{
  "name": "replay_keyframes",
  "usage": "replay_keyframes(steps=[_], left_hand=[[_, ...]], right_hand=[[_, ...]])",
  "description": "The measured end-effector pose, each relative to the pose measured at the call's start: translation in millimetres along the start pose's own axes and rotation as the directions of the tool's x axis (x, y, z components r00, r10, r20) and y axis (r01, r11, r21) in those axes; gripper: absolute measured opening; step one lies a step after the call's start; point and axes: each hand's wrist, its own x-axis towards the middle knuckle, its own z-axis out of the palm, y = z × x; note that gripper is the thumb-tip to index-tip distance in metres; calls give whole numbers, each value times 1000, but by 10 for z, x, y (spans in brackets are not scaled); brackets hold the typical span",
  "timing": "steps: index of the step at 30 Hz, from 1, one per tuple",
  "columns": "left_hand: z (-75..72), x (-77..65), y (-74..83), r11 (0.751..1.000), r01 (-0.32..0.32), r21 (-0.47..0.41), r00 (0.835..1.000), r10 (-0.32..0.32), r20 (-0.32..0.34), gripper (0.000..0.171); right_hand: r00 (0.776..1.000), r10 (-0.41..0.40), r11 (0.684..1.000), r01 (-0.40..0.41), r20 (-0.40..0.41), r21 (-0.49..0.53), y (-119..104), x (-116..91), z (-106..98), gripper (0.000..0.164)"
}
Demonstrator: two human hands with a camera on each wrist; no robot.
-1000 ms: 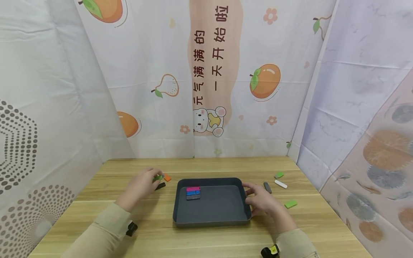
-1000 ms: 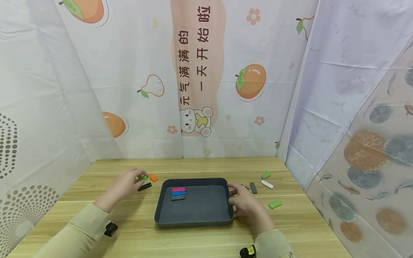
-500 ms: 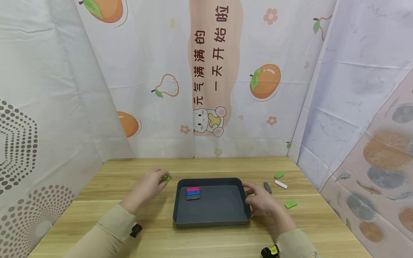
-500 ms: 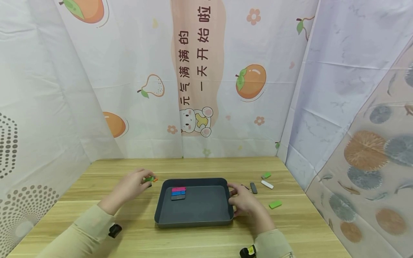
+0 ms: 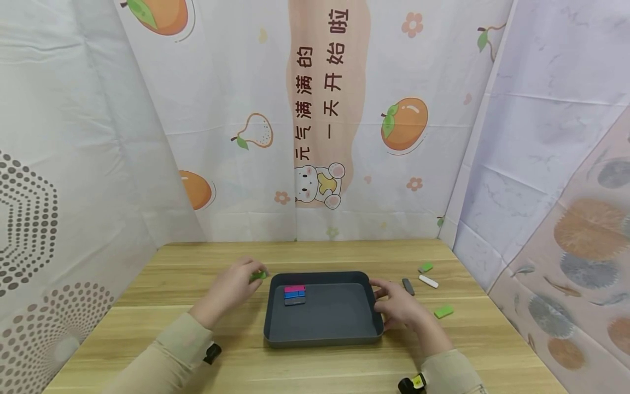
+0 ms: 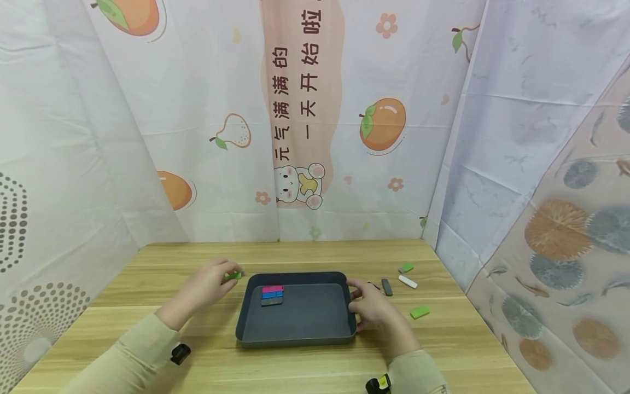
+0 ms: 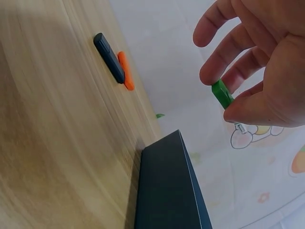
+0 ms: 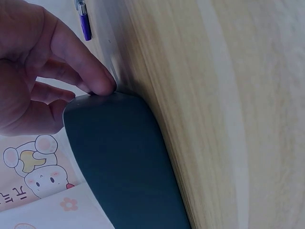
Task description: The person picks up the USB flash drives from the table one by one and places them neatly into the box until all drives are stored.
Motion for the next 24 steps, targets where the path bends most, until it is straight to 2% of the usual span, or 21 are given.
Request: replay_keyframes(steps=[7,16,24], left_hand=[[29,8,77,999,-46,19,999,46,-10,17],[68,25,192,999,0,38,998,-2,58,19],[118,32,268,996,-38,76,997,33,69,18]], right_hand=[[1000,5,1000,-5,-2,6,3,-2,1,75],[1000,15,1000,-15,-4,3,-5,3,-6,75],[1000,11,1000,-11,-7,-7,-9,8,-5,75]])
